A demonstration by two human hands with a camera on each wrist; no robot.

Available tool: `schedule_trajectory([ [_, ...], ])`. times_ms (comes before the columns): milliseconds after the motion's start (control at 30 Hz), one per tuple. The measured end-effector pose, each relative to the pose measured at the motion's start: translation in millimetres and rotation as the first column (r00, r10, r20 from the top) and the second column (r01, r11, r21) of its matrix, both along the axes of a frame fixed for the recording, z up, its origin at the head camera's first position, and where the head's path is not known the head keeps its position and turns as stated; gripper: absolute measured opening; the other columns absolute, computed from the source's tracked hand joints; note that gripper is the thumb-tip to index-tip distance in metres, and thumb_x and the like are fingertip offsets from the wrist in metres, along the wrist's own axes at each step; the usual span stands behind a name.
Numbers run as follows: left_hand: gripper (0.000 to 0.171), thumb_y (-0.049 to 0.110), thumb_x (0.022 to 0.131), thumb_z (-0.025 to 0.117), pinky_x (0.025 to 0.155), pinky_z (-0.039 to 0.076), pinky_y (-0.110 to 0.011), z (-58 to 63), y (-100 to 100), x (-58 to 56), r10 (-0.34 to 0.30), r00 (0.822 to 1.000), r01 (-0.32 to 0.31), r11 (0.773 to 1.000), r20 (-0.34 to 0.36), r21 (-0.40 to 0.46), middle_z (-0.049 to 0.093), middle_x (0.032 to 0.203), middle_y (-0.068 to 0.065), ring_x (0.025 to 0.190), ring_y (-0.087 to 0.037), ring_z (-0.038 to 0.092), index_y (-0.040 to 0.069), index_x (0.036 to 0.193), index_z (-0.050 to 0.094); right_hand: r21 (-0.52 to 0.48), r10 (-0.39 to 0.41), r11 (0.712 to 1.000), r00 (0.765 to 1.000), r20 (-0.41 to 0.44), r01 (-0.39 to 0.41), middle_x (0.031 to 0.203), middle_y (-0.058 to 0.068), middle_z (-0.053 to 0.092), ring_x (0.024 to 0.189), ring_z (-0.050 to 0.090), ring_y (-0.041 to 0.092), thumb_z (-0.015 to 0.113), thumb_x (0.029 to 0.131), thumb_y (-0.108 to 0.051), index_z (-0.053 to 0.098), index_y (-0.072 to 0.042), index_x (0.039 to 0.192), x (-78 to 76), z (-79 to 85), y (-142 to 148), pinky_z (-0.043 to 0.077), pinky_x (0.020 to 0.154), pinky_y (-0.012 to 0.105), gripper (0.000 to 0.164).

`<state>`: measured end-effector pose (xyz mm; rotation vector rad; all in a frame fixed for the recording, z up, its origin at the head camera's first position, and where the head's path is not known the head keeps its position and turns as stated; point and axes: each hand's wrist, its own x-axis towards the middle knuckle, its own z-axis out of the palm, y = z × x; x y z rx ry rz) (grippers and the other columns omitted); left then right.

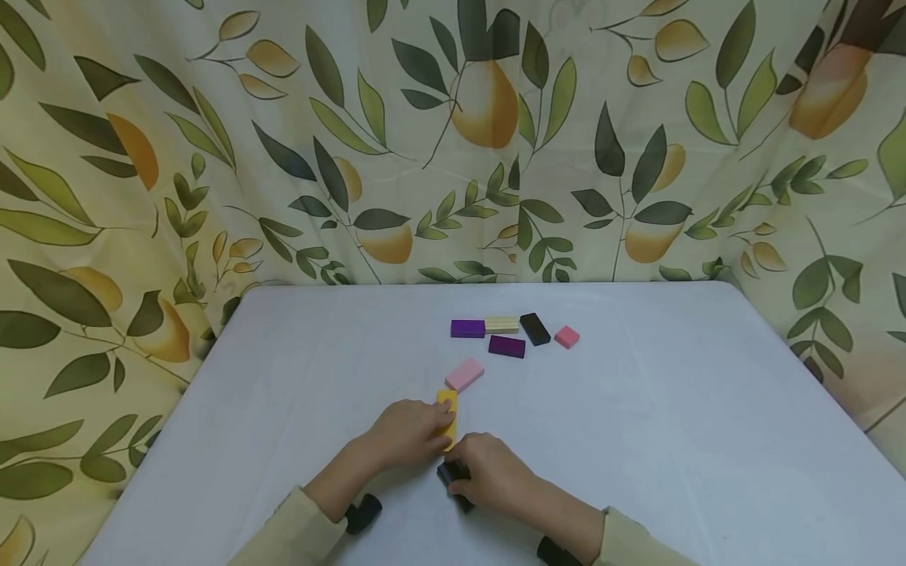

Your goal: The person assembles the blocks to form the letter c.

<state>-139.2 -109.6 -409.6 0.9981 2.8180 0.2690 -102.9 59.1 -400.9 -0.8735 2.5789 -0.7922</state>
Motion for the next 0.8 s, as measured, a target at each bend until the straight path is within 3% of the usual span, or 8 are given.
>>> schedule_trajectory([
  [433, 0.038, 0.03, 0.088, 0.061, 0.055, 0.034, -0.019, -1.3, 0.3, 0.0, 0.001, 1.0, -0.001, 1.0, -0.012, -0.009, 0.059, 0.12, -0.006, 0.059, -0.007, 0.041, 0.008, 0.119, 0.063, 0.015, 0.021, 1.0, 0.999, -0.025, -0.021, 0.082, 0.0, 0.064, 0.07, 0.05, 0.005, 0.079, 0.071, -0.011, 0.071, -0.001, 0.095, -0.9, 2.0, -1.9, 0.045, 0.062, 0.022, 0.027],
  [800, 0.037, 0.03, 0.088, 0.061, 0.054, 0.034, -0.019, -0.6, 0.5, -0.4, -0.012, 1.0, 0.011, 1.0, -0.025, -0.012, 0.06, 0.118, -0.007, 0.057, -0.007, 0.04, 0.008, 0.118, 0.064, 0.021, 0.0, 1.0, 1.0, 0.004, 0.0, 0.082, 0.0, 0.063, 0.069, 0.048, 0.006, 0.078, 0.072, -0.011, 0.07, -0.001, 0.096, -1.0, 2.5, -2.4, 0.045, 0.062, 0.022, 0.028],
])
